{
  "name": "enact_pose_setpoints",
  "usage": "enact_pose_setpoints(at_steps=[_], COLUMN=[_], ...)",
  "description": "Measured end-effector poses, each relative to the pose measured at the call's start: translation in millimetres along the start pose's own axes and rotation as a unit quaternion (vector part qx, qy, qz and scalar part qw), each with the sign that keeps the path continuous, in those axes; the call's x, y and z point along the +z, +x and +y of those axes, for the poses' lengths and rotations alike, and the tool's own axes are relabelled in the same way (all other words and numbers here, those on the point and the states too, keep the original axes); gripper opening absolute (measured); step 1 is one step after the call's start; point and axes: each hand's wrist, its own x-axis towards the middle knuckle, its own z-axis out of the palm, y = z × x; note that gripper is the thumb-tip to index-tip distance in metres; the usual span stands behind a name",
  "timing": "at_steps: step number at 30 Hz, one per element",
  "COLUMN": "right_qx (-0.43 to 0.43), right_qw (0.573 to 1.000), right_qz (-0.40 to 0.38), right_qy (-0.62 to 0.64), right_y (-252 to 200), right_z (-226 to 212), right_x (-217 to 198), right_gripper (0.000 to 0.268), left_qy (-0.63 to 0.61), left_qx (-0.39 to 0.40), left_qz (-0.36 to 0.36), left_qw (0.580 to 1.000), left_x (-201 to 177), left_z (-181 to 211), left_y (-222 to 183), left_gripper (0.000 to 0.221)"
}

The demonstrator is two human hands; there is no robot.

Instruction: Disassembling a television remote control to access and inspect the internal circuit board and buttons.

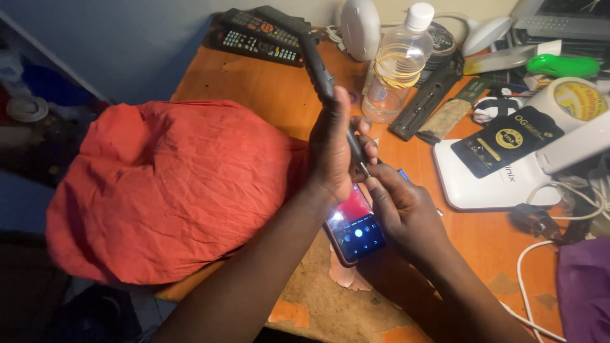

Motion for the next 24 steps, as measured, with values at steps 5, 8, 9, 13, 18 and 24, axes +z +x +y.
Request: enact_pose_setpoints(at_steps=[5,8,9,13,18,24], right_qx=[0.008,0.013,0.013,0.042,0.046,0.031], right_qw=[1.0,0.999,0.999,0.996,0.995,0.998], right_qz=[0.004,-0.003,-0.004,0.011,0.018,0.021], right_qy=[-0.014,-0.038,-0.037,-0.077,-0.09,-0.056], right_y=[-2.0,-2.8,-2.4,-2.7,-3.2,-4.5], right_z=[2.3,8.9,5.5,-3.4,5.3,18.4], right_x=[3.8,6.6,8.9,10.4,9.9,8.8], right_gripper=[0.024,0.023,0.023,0.019,0.019,0.023], left_qy=[-0.066,-0.069,-0.069,-0.048,-0.044,-0.039], left_qx=[-0.024,-0.015,-0.015,-0.005,0.03,0.054], left_qz=[0.021,0.048,0.049,0.063,0.052,0.032], left_qw=[0.997,0.996,0.996,0.997,0.997,0.997], left_x=[-1.8,-1.0,-1.9,-3.2,-1.4,2.4], left_z=[2.1,-4.0,-4.8,-13.5,-16.0,-19.4], left_y=[3.4,2.9,2.4,4.6,0.6,-5.1], left_gripper=[0.061,0.057,0.057,0.055,0.052,0.052])
